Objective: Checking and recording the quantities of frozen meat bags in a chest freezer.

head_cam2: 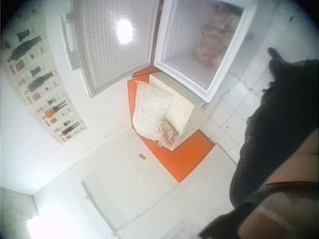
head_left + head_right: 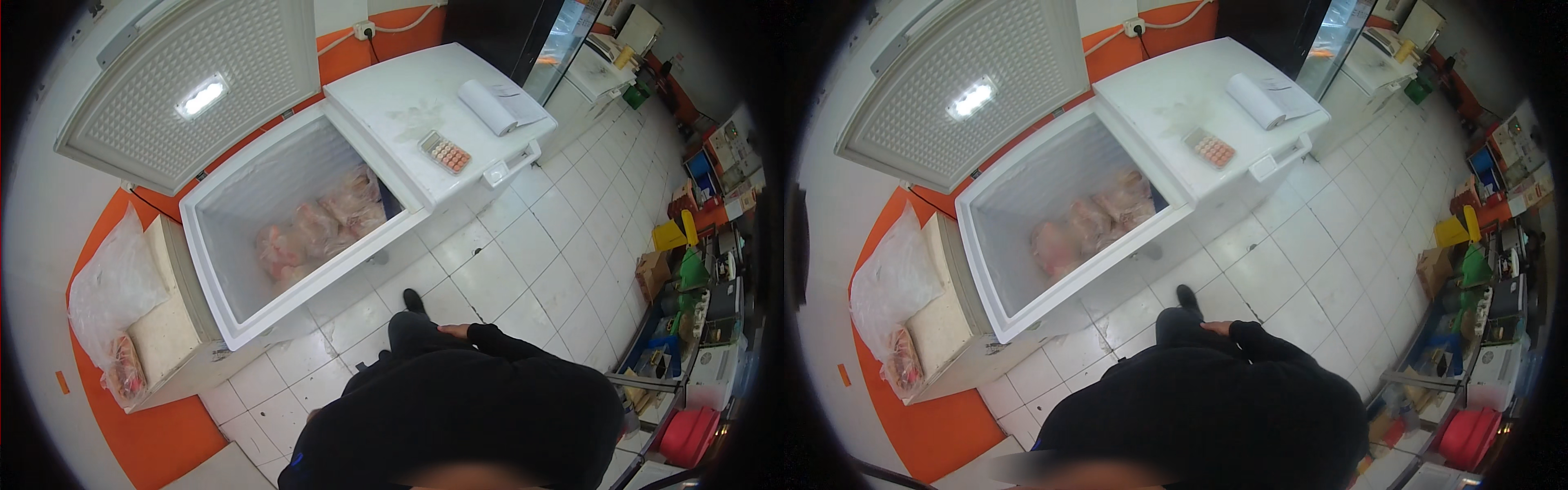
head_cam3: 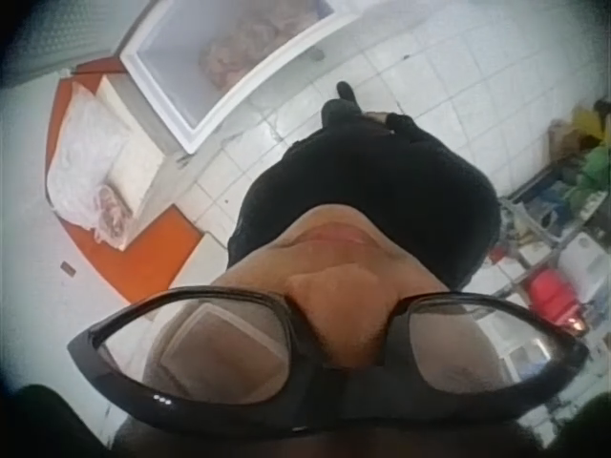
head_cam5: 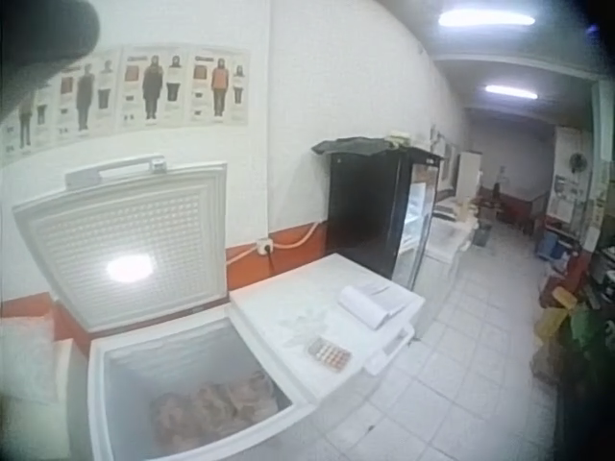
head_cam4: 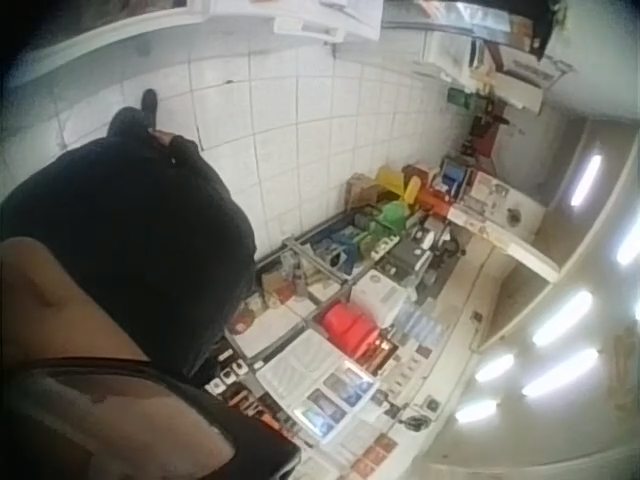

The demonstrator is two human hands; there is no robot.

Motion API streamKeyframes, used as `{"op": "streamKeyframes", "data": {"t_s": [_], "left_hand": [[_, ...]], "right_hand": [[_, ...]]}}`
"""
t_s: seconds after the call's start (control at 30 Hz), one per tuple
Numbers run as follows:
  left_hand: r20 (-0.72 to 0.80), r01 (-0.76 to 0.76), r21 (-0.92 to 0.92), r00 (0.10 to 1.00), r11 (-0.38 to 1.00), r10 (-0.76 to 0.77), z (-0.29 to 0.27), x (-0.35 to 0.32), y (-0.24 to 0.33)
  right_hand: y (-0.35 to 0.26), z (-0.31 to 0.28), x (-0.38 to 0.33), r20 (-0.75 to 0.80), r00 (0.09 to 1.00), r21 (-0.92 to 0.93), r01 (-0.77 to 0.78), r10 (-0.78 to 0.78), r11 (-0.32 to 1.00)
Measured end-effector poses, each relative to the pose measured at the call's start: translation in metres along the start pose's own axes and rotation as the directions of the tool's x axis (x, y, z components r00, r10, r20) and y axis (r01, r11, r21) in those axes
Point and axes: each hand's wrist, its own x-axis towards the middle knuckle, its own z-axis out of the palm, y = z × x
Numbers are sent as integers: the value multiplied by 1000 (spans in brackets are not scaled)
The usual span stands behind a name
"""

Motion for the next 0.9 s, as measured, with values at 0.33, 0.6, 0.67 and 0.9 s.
{"op": "streamKeyframes", "data": {"t_s": [0.33, 0.6, 0.67, 0.9], "left_hand": [[-49, -3, 82, 999, 997, 7, 44, 75, 156], [-89, -67, -240, 995, 968, 47, 75, 90, 384], [-90, -111, -392, 993, 913, 82, 90, 87, 432], [-19, -41, -9, 999, 999, 41, 151, 96, 397]], "right_hand": [[-219, -228, -43, -480, 24, -800, 399, -877, 449], [-300, -339, -25, -376, 211, -851, 306, -902, 426], [-295, -350, -9, -366, 311, -863, 239, -877, 445], [-286, -334, -42, -268, 414, -843, 337, -870, 420]]}}
